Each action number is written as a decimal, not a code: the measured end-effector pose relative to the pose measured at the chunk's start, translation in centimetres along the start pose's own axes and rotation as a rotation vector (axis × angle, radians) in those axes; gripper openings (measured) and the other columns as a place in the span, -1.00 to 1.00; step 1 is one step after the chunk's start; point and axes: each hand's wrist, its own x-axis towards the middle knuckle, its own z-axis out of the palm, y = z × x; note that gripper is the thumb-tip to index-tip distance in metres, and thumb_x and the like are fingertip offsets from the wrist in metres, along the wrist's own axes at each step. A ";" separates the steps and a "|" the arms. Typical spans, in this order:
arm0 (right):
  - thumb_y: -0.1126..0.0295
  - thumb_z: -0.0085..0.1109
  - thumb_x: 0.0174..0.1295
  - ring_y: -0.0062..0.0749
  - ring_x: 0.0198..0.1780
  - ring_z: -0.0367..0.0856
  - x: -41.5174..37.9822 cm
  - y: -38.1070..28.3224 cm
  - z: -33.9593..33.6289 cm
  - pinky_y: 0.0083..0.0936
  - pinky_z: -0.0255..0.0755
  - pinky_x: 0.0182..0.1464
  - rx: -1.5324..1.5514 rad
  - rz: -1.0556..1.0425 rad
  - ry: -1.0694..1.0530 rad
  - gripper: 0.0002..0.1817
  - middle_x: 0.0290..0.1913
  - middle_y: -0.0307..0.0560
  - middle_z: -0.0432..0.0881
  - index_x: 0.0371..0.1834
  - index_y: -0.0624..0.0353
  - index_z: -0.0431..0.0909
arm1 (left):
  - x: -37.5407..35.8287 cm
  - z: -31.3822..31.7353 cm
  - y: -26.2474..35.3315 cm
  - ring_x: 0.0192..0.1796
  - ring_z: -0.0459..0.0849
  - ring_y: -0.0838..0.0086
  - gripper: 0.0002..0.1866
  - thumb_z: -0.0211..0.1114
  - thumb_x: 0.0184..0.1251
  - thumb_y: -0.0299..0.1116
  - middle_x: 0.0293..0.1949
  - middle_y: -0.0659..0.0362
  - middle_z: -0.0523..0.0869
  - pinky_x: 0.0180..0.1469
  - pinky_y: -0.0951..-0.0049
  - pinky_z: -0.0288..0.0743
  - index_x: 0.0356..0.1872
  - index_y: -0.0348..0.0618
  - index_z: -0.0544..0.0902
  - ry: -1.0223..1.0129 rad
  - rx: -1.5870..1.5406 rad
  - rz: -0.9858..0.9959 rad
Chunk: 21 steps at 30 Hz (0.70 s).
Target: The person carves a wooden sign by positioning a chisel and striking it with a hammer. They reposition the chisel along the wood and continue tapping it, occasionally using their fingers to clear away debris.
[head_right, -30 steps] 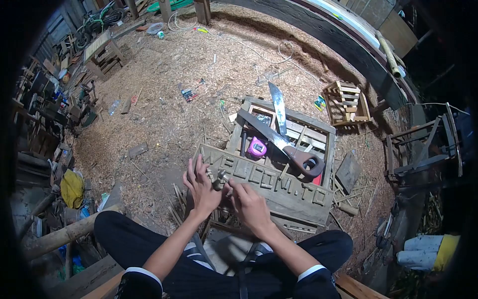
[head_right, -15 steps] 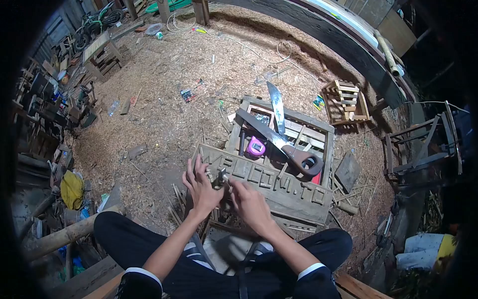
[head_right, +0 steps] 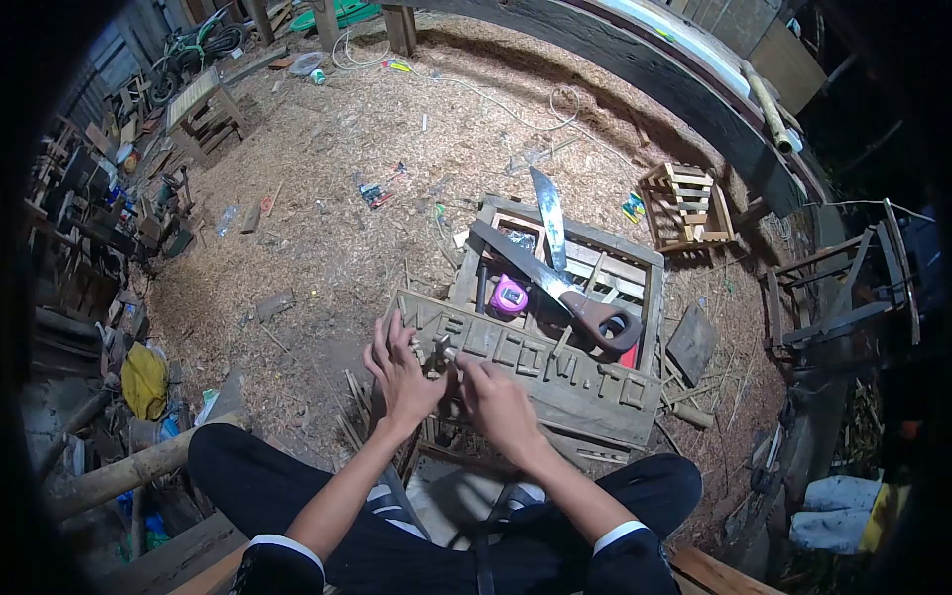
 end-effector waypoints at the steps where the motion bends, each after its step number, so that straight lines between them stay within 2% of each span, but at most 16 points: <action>1: 0.57 0.31 0.38 0.11 -0.11 0.78 -0.1 0.0 0.0 -0.11 0.64 -0.10 -0.036 0.031 -0.045 -0.56 -0.11 0.12 0.73 0.33 0.16 0.65 | 0.0 0.0 0.0 0.75 -0.05 -0.19 0.03 0.63 0.12 0.10 0.68 -0.13 0.20 0.61 -0.42 -0.27 0.49 -0.10 0.24 0.001 0.001 0.003; 4: 0.57 0.29 0.39 0.10 -0.12 0.78 0.0 -0.4 -0.3 -0.12 0.64 -0.12 -0.040 0.062 -0.080 -0.56 -0.12 0.11 0.73 0.34 0.12 0.65 | -0.2 0.2 0.0 0.75 -0.06 -0.19 0.03 0.63 0.12 0.10 0.68 -0.13 0.19 0.61 -0.42 -0.27 0.50 -0.09 0.23 -0.015 -0.004 -0.011; 7: 0.58 0.29 0.38 0.09 -0.15 0.79 -0.2 -0.1 0.2 -0.11 0.65 -0.13 -0.004 -0.011 0.022 -0.54 -0.14 0.11 0.73 0.35 0.10 0.65 | 0.0 0.2 -0.1 0.76 -0.06 -0.19 0.03 0.63 0.12 0.09 0.68 -0.13 0.19 0.61 -0.43 -0.27 0.49 -0.08 0.22 0.018 0.000 0.013; 10: 0.61 0.28 0.38 0.08 -0.17 0.79 0.0 -0.3 0.2 -0.12 0.65 -0.15 -0.154 0.037 -0.110 -0.53 -0.14 0.10 0.73 0.36 0.13 0.64 | 0.2 0.0 -0.2 0.76 -0.06 -0.19 0.01 0.61 0.13 0.11 0.68 -0.13 0.19 0.61 -0.43 -0.26 0.48 -0.08 0.24 0.001 -0.004 -0.004; 12: 0.58 0.29 0.39 0.09 -0.17 0.79 0.0 -0.7 0.1 -0.12 0.66 -0.15 -0.020 -0.055 0.119 -0.54 -0.11 0.10 0.76 0.36 0.09 0.66 | -0.1 0.1 -0.3 0.75 -0.06 -0.19 -0.01 0.57 0.17 0.15 0.68 -0.13 0.19 0.60 -0.43 -0.24 0.47 -0.11 0.25 0.008 -0.022 0.025; 16: 0.54 0.30 0.39 0.08 -0.16 0.81 -0.5 0.5 0.4 -0.15 0.69 -0.15 -0.163 -0.015 -0.063 -0.54 -0.06 0.11 0.78 0.36 0.08 0.66 | 0.3 -0.1 0.0 0.75 -0.06 -0.19 -0.02 0.54 0.19 0.19 0.68 -0.15 0.19 0.60 -0.44 -0.23 0.46 -0.13 0.25 0.000 0.012 0.022; 18: 0.52 0.32 0.38 0.07 -0.17 0.81 -0.4 0.6 0.3 -0.14 0.69 -0.15 -0.116 -0.022 -0.042 -0.53 -0.08 0.10 0.78 0.37 0.11 0.65 | 0.1 0.0 0.0 0.75 -0.05 -0.19 -0.02 0.56 0.18 0.17 0.67 -0.16 0.20 0.60 -0.43 -0.23 0.46 -0.13 0.25 0.014 -0.001 0.019; 20: 0.53 0.34 0.35 0.03 -0.17 0.81 -0.4 0.4 0.2 -0.15 0.70 -0.16 -0.037 -0.077 0.105 -0.50 -0.09 0.10 0.78 0.39 0.09 0.65 | -0.2 -0.1 -0.1 0.75 -0.04 -0.19 -0.01 0.56 0.18 0.17 0.67 -0.16 0.20 0.59 -0.44 -0.23 0.46 -0.13 0.25 0.003 -0.003 0.020; 21: 0.53 0.34 0.35 0.03 -0.17 0.81 -0.7 0.7 0.4 -0.15 0.70 -0.16 -0.038 -0.076 0.107 -0.50 -0.09 0.10 0.78 0.39 0.09 0.65 | -0.1 -0.1 -0.1 0.74 -0.04 -0.20 -0.01 0.56 0.18 0.17 0.67 -0.16 0.20 0.59 -0.44 -0.23 0.46 -0.13 0.24 0.002 -0.004 0.029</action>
